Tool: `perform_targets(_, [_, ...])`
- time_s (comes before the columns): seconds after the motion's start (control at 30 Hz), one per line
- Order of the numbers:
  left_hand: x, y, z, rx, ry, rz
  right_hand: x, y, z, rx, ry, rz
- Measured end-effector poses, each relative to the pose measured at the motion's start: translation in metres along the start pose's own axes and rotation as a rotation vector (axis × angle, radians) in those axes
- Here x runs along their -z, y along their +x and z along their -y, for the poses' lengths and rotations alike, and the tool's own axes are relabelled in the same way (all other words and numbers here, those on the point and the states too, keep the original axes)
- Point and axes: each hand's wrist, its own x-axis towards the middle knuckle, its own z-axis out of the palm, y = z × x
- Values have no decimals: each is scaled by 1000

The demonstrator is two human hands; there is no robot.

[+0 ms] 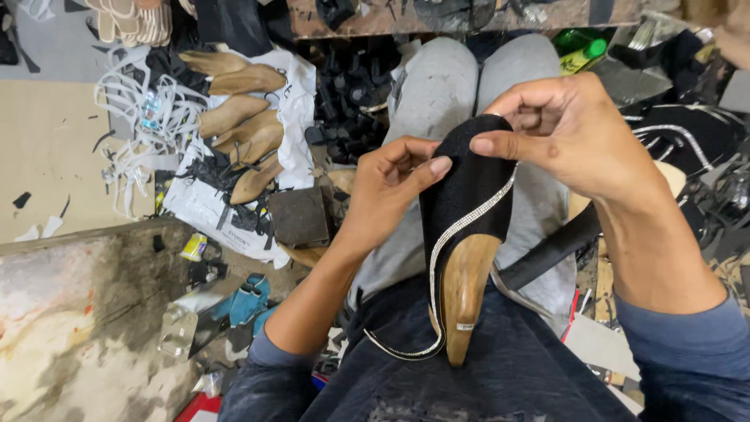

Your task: The person inserts a wooden shoe last into a black high-heeled shoe, then uses a hammer to tap the shoe upper and heel area to secure the fit. The person repeatedly adjusts the shoe and last while hammering.

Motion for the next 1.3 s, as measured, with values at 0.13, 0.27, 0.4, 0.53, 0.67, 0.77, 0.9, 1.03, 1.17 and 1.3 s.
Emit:
perform_targets(0.13, [-9, 4, -6, 7, -1, -36, 1, -5, 8, 13, -98, -21])
perform_targets(0.27, [-9, 2, 1, 24, -43, -13, 5, -7, -1, -11, -67, -35])
perform_targets(0.4, [2, 4, 20, 7, -47, 52, 8, -4, -15, -15, 38, -1])
perform_targets(0.53, [-7, 13, 35, 308, -668, 145, 7, 4, -13, 28, 133, 110])
perform_targets(0.67, [-39, 14, 29, 348, -990, 605, -2, 21, 6, 327, 226, 361])
perform_targets(0.77, [-43, 12, 5, 272, -1019, 817, -3, 22, 24, 436, 294, 448])
perform_targets(0.9, [-9, 25, -45, 9, -301, 373, 28, 14, 45, 422, 138, 19])
perform_targets(1.03, [-7, 49, -80, -308, 38, -57, 59, 33, 35, 393, 185, -354])
perform_targets(1.17, [-8, 90, -92, -458, -3, -269, 47, 54, -22, 187, 167, -442])
perform_targets(1.3, [7, 103, -86, -481, 88, -291, 41, 76, -67, 170, 64, -329])
